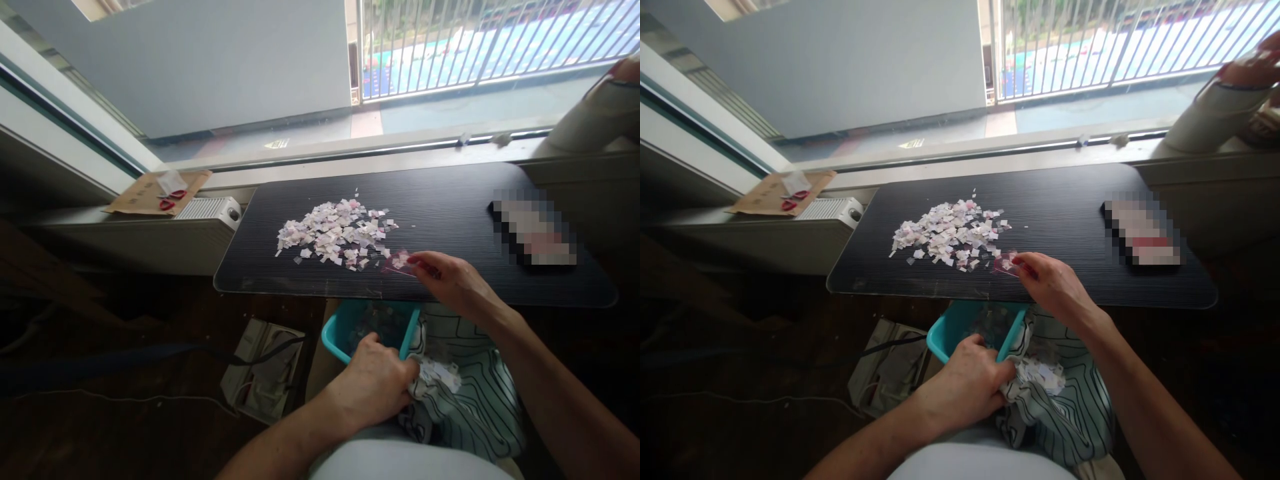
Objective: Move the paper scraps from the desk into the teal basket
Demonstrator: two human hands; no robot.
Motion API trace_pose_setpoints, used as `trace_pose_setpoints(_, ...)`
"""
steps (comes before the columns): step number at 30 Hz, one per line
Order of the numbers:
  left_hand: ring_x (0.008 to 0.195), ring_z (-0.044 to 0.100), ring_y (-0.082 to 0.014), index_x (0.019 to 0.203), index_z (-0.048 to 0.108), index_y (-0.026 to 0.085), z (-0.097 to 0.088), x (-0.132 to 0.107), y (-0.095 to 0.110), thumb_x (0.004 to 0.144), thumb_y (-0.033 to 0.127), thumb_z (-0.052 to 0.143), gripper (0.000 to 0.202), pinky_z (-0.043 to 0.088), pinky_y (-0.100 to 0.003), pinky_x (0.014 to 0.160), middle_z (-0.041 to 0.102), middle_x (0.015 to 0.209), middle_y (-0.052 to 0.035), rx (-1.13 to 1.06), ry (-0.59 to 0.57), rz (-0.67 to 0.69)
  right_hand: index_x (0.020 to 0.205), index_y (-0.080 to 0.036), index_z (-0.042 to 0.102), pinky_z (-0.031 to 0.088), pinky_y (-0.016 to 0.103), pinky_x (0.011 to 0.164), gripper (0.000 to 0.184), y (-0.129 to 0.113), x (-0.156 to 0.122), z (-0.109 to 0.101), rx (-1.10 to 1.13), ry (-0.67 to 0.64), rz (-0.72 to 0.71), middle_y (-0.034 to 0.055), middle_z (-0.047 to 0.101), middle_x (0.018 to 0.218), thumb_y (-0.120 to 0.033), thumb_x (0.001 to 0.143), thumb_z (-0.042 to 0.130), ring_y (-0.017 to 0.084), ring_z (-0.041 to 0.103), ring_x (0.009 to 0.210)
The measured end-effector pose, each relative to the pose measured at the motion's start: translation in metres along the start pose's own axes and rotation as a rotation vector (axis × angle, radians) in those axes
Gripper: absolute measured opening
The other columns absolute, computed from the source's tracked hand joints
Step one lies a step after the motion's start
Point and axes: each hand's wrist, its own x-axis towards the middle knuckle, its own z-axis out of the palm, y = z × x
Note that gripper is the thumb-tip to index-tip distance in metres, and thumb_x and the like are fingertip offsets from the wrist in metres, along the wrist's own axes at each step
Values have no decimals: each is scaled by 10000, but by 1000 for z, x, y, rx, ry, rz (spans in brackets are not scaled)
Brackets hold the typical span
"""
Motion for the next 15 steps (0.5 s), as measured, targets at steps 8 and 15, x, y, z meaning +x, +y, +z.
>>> trace_pose_setpoints(8, 640, 632, -207, 806, 589, 192, 0, 2, 0, 763, 320, 604, 135, 407, -338, 715, 666, 674, -21, -3, 13, 0, 976, -218, 667, 432, 229, 582, 229, -2, -5, 4, 62, -55, -1, 19, 694, 826, -312, 835, 512, 139, 604, 671)
trace_pose_setpoints(15, 642, 636, -205, 809, 595, 189, -3, 2, -1, 766, 318, 604, 137, 412, -339, 729, 669, 669, -21, -16, 6, -11, 964, -220, 662, 441, 217, 580, 223, -11, -10, 11, 148, -161, -47, 13, 694, 828, -311, 843, 498, 130, 604, 661)
